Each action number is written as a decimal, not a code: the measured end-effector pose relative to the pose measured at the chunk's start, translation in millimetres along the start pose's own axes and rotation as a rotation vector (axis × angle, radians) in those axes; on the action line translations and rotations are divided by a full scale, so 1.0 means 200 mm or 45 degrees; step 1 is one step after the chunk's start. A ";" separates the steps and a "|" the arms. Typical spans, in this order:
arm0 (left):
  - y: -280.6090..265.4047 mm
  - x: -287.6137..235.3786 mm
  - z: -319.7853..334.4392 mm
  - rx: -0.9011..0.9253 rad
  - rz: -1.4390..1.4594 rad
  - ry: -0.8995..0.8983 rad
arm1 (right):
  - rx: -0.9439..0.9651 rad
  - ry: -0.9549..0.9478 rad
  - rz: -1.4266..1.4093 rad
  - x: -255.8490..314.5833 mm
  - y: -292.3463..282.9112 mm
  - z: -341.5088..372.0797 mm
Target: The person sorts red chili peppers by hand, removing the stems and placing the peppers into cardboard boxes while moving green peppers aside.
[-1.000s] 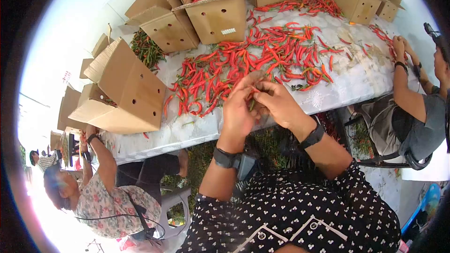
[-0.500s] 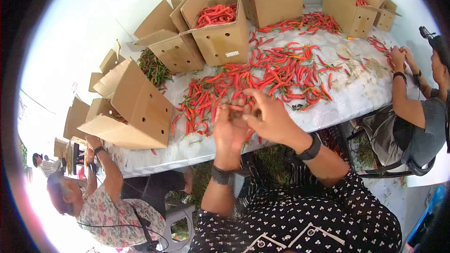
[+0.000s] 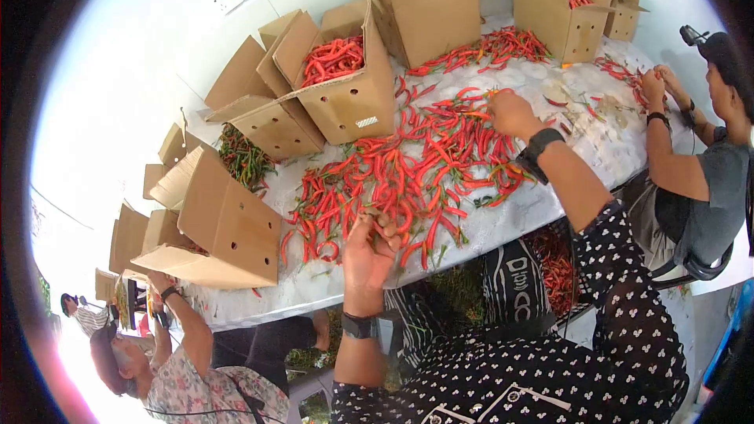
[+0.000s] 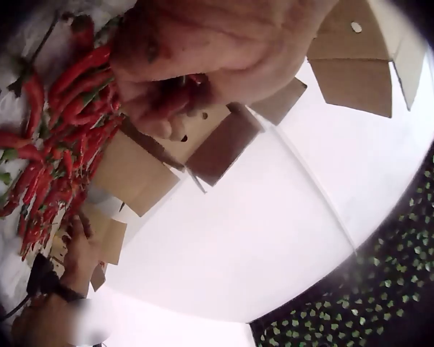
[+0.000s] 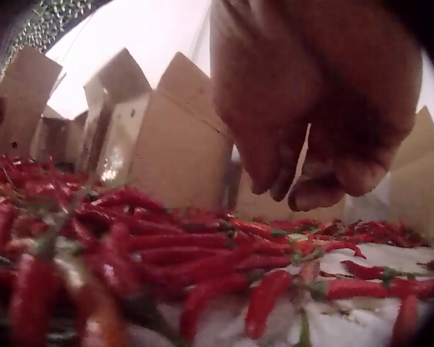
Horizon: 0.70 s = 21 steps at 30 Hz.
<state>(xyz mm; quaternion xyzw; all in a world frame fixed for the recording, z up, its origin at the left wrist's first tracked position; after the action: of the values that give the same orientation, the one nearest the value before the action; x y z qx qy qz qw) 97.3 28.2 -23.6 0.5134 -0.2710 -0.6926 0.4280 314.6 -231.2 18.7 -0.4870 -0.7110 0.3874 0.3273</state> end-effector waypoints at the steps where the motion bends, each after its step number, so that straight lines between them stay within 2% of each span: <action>1: 0.01 0.03 0.00 -0.011 -0.015 -0.019 | 0.066 0.039 0.029 -0.01 0.03 0.01; 5: 0.08 0.08 0.02 -0.031 -0.082 -0.040 | 0.004 0.089 -0.027 0.03 -0.01 0.02; 7: 0.10 0.09 0.00 -0.042 -0.096 -0.047 | -0.049 0.027 -0.385 0.17 -0.19 0.06; 8: 0.14 0.10 -0.02 0.046 -0.110 -0.030 | -0.041 0.024 -0.382 0.22 -0.24 0.09; 9: 0.18 0.10 -0.03 0.133 -0.122 -0.011 | -0.044 0.010 -0.596 0.30 -0.31 0.13; 10: 0.20 0.11 -0.04 0.127 -0.117 -0.007 | -0.047 -0.005 -0.813 0.38 -0.35 0.16; 11: 0.23 0.12 -0.04 0.117 -0.138 0.005 | -0.039 -0.012 -0.818 0.44 -0.37 0.20; 13: 0.29 0.13 -0.03 0.067 -0.208 0.038 | 0.162 0.090 -1.197 0.57 -0.33 0.30; 16: 0.31 0.10 -0.04 0.068 -0.285 0.180 | 0.283 -0.022 -1.291 0.78 -0.41 0.42; 17: 0.30 0.09 -0.02 -0.015 -0.365 0.210 | 0.234 -0.004 -1.462 0.82 -0.43 0.45; 18: 0.28 0.08 -0.02 -0.024 -0.362 0.225 | 0.241 -0.019 -1.470 0.86 -0.43 0.46; 20: 0.23 0.05 -0.01 -0.097 -0.587 0.296 | 0.138 -0.127 -1.252 0.91 -0.46 0.47; 21: 0.24 0.00 0.02 -0.135 -0.775 0.436 | 0.069 -0.065 -1.291 0.91 -0.46 0.48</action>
<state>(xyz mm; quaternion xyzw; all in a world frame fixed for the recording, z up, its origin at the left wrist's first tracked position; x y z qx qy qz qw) 108.1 3.8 17.6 0.6566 0.0065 -0.7054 0.2671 136.9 -102.3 69.3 -0.0624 -0.8554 0.2099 0.4693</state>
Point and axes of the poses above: each hand's wrist, its own z-axis away from the middle knuckle, its own y-axis out of the palm, x = y × z, the point moved 10 cm from there along -z, towards the middle knuckle, and after that the axes turned 15 degrees about -x, right-handed, at the moved point
